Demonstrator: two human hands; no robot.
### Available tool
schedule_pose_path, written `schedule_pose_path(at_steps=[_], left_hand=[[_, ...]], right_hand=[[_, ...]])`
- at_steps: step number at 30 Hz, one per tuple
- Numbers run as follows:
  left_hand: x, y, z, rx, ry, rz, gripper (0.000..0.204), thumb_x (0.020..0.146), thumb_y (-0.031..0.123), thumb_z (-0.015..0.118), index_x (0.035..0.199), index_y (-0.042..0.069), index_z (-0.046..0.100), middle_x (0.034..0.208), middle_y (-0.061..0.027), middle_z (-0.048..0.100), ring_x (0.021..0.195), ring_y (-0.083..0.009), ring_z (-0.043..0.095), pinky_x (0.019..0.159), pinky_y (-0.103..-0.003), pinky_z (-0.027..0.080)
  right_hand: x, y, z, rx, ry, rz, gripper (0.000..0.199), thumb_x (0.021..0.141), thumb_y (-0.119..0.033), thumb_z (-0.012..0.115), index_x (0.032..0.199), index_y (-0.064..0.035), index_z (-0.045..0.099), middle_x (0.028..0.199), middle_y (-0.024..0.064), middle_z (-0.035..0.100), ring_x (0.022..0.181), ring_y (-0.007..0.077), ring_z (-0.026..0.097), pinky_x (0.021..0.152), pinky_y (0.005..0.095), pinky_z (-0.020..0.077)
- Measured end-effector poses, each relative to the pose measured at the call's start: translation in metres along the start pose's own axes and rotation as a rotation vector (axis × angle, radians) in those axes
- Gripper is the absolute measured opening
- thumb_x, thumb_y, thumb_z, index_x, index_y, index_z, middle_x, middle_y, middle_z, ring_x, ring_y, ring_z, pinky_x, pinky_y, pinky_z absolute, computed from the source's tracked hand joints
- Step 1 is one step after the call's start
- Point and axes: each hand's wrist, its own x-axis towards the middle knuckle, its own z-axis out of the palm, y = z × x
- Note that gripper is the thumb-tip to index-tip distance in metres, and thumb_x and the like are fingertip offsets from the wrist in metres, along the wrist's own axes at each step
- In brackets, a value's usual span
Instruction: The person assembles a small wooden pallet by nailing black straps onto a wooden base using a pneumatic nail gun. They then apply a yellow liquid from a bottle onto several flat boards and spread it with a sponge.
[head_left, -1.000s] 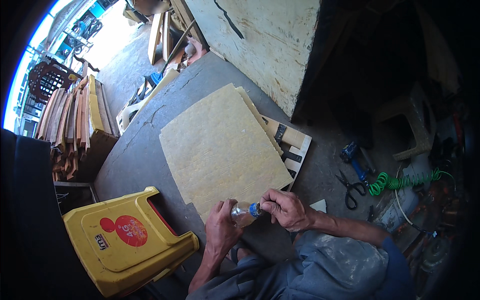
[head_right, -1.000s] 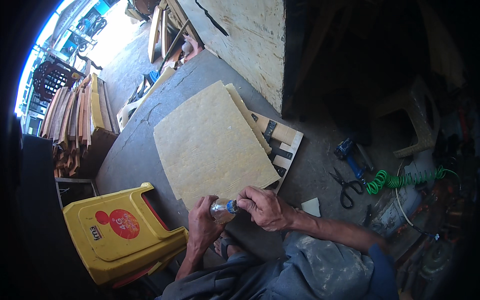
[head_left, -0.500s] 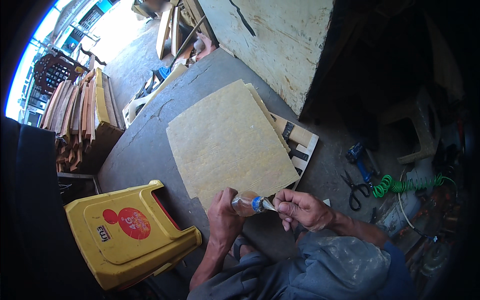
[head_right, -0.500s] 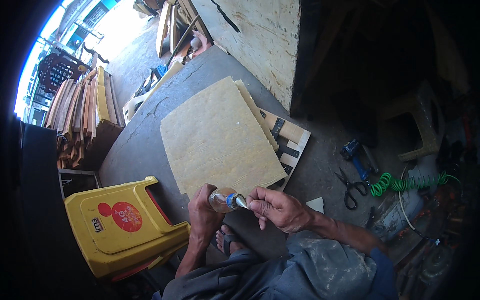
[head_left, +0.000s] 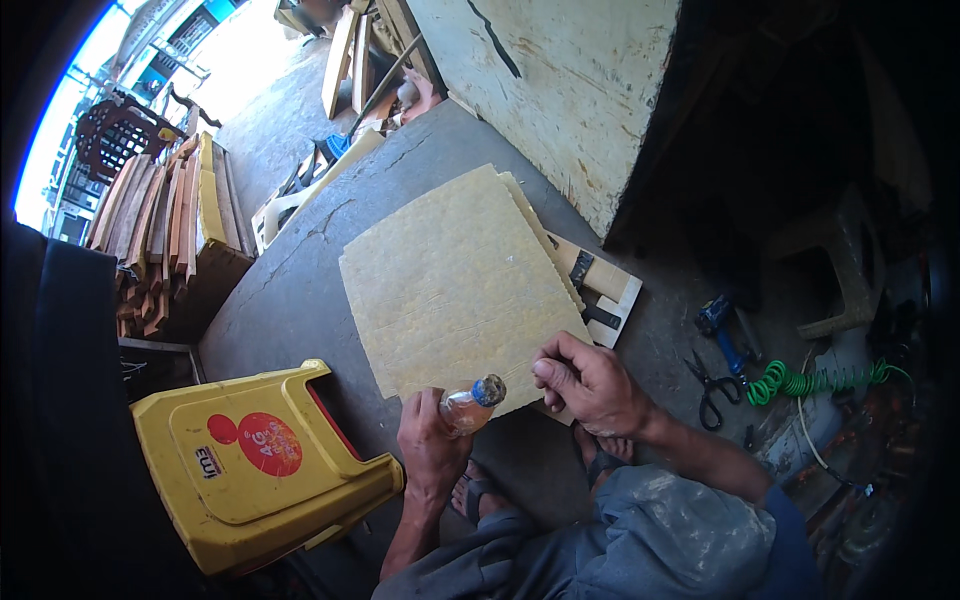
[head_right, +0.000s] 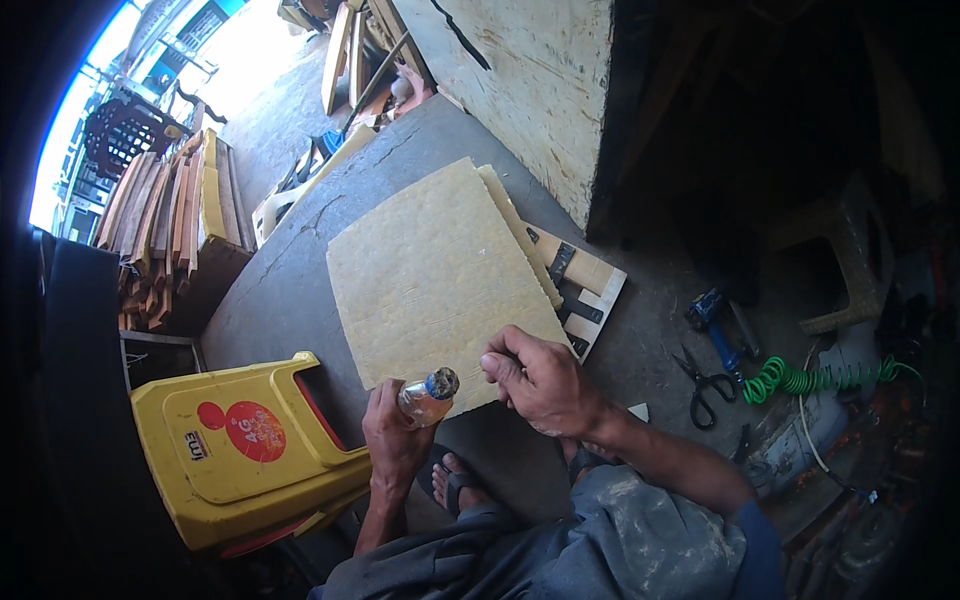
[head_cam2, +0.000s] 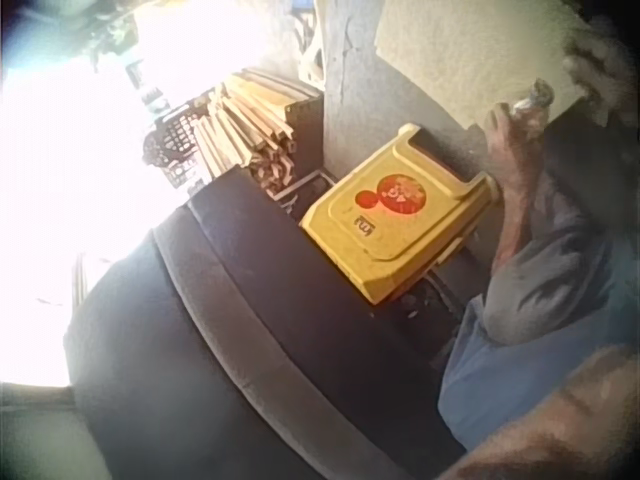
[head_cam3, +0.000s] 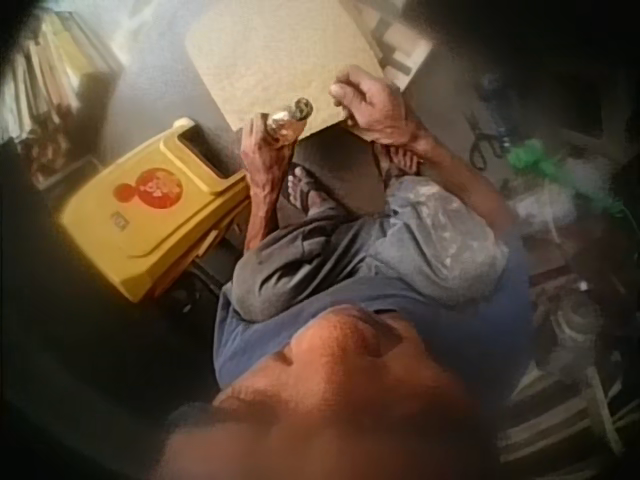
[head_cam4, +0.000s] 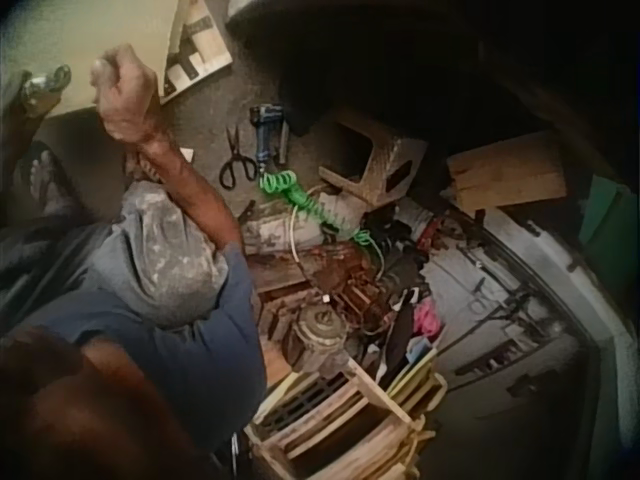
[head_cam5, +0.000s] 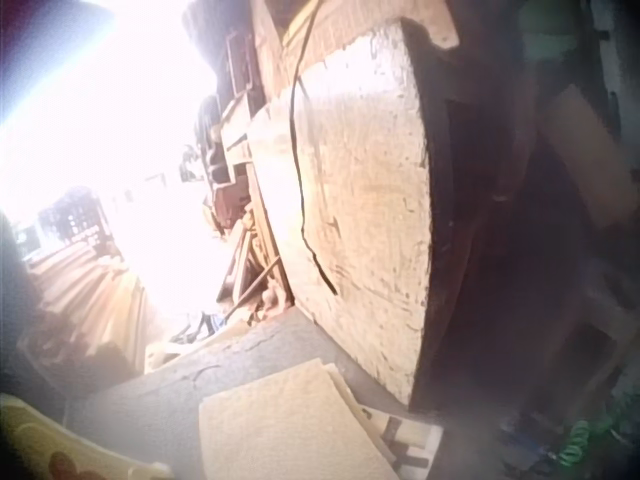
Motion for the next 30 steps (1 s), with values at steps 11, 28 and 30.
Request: schedule_pose_path(at_steps=[11,28,30], left_hand=[[0.005,0.009,-0.002,-0.022,-0.108,0.127,0.042,0.067,0.005,0.082,0.102,0.002,0.06,0.095,-0.0185,0.061,0.091,-0.0407,0.061,0.077,-0.049,0.05],[0.0,0.014,0.007,0.002,-0.068,0.098,0.04,0.07,0.01,0.085,0.099,0.001,0.059,0.092,-0.0191,0.063,0.086,-0.0403,0.063,0.074,-0.047,0.051],[0.002,0.014,0.006,0.024,-0.054,0.14,0.041,0.069,0.01,0.085,0.099,0.001,0.059,0.091,-0.0191,0.063,0.087,-0.0403,0.063,0.074,-0.048,0.051]], right_hand=[[0.003,0.019,0.015,0.449,-0.119,0.164,0.023,0.099,-0.019,0.07,0.109,0.0016,0.065,0.093,0.0106,0.072,0.086,0.0132,0.071,0.064,0.027,0.0593],[0.001,0.022,0.02,0.488,-0.116,0.21,0.025,0.103,-0.023,0.065,0.111,0.0004,0.06,0.103,0.0093,0.067,0.092,0.0166,0.068,0.071,0.0308,0.0646],[-0.001,0.01,0.012,0.569,-0.199,0.268,0.028,0.102,-0.025,0.066,0.113,0.0,0.061,0.108,0.0093,0.066,0.093,0.0165,0.068,0.072,0.0299,0.0648]])
